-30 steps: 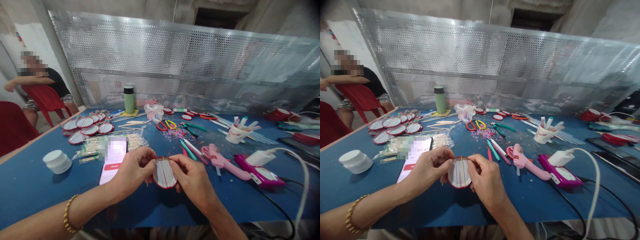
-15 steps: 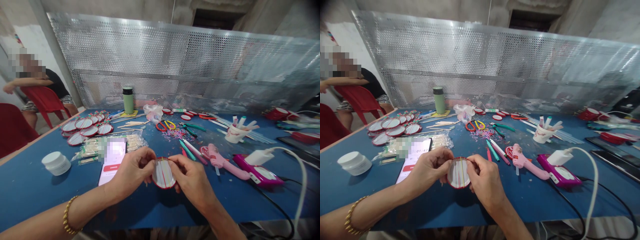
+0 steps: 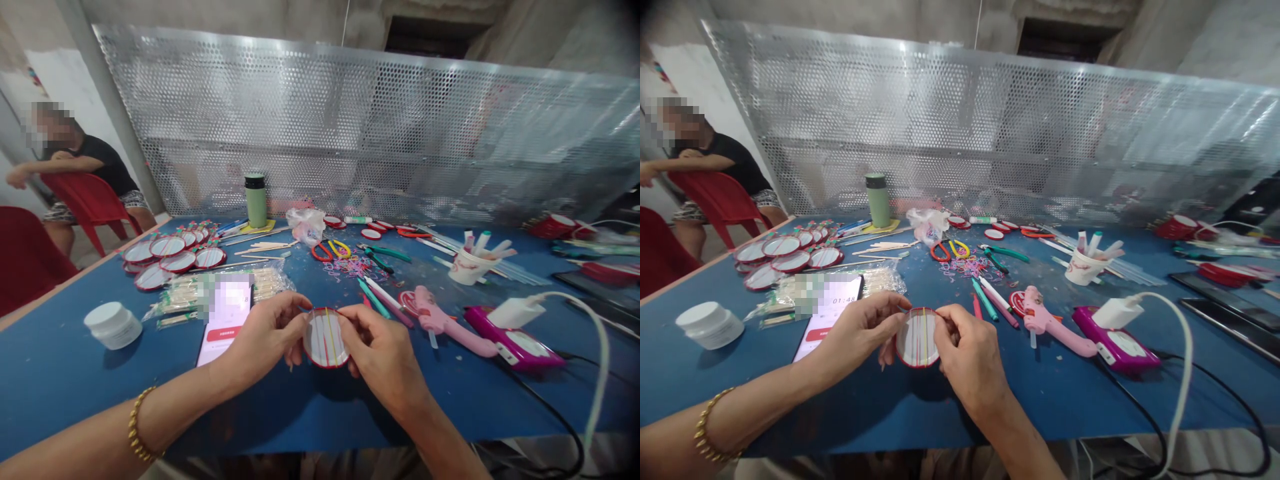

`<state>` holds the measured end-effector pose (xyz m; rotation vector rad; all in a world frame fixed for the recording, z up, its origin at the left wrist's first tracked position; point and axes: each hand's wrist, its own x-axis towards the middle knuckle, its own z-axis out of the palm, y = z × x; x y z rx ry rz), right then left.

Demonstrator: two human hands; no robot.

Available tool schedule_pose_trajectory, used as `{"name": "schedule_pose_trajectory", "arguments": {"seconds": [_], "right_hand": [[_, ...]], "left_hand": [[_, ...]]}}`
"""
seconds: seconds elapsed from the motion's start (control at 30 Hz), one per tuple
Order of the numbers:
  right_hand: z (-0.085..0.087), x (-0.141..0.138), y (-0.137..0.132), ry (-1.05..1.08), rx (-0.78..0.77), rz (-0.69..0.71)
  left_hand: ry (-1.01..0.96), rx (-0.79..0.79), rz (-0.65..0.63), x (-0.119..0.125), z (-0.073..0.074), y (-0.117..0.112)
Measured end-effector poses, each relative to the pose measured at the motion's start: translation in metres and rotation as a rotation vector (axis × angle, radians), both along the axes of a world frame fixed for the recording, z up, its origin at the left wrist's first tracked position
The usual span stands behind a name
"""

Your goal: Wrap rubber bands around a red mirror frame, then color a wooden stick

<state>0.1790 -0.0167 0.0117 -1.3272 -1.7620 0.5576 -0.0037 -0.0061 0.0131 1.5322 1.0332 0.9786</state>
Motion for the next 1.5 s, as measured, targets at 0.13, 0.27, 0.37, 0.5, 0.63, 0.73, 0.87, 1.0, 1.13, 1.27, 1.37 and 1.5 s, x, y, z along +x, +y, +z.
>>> {"name": "schedule_pose_trajectory", "arguments": {"seconds": [0.13, 0.27, 0.37, 0.5, 0.63, 0.73, 0.87, 1.0, 1.13, 1.27, 1.37, 1.5], "right_hand": [[-0.002, 0.002, 0.001, -0.056, 0.114, -0.056], [-0.004, 0.002, 0.001, -0.095, 0.187, -0.074], [-0.004, 0.002, 0.001, -0.121, 0.223, -0.074], [-0.002, 0.003, 0.000, -0.144, 0.216, -0.050], [-0.003, 0.005, 0.002, -0.192, 0.169, -0.033], [-0.005, 0.006, 0.003, -0.219, 0.156, -0.033], [-0.006, 0.007, 0.004, -0.244, 0.159, -0.041], [-0.007, 0.007, 0.003, -0.255, 0.184, -0.018], [-0.010, 0.007, 0.003, -0.270, 0.255, -0.002], [-0.011, 0.006, 0.003, -0.279, 0.309, 0.013], [-0.010, 0.006, 0.002, -0.292, 0.348, 0.015], [-0.008, 0.005, 0.001, -0.288, 0.382, 0.016]], "left_hand": [[0.035, -0.136, -0.081, 0.001, 0.002, -0.003], [0.053, -0.211, -0.121, 0.001, 0.003, -0.006], [0.038, -0.240, -0.134, 0.001, 0.002, -0.007], [0.033, -0.257, -0.126, 0.001, 0.002, -0.006], [0.047, -0.243, -0.104, 0.001, 0.002, -0.004], [0.067, -0.241, -0.095, 0.002, -0.001, -0.003], [0.104, -0.212, -0.090, 0.003, -0.006, -0.001], [0.141, -0.189, -0.080, 0.003, -0.009, 0.000], [0.141, -0.191, -0.086, 0.001, -0.010, -0.001], [0.130, -0.196, -0.084, 0.000, -0.010, -0.001], [0.134, -0.209, -0.080, 0.000, -0.008, -0.002], [0.136, -0.212, -0.068, 0.000, -0.005, -0.003]]}}
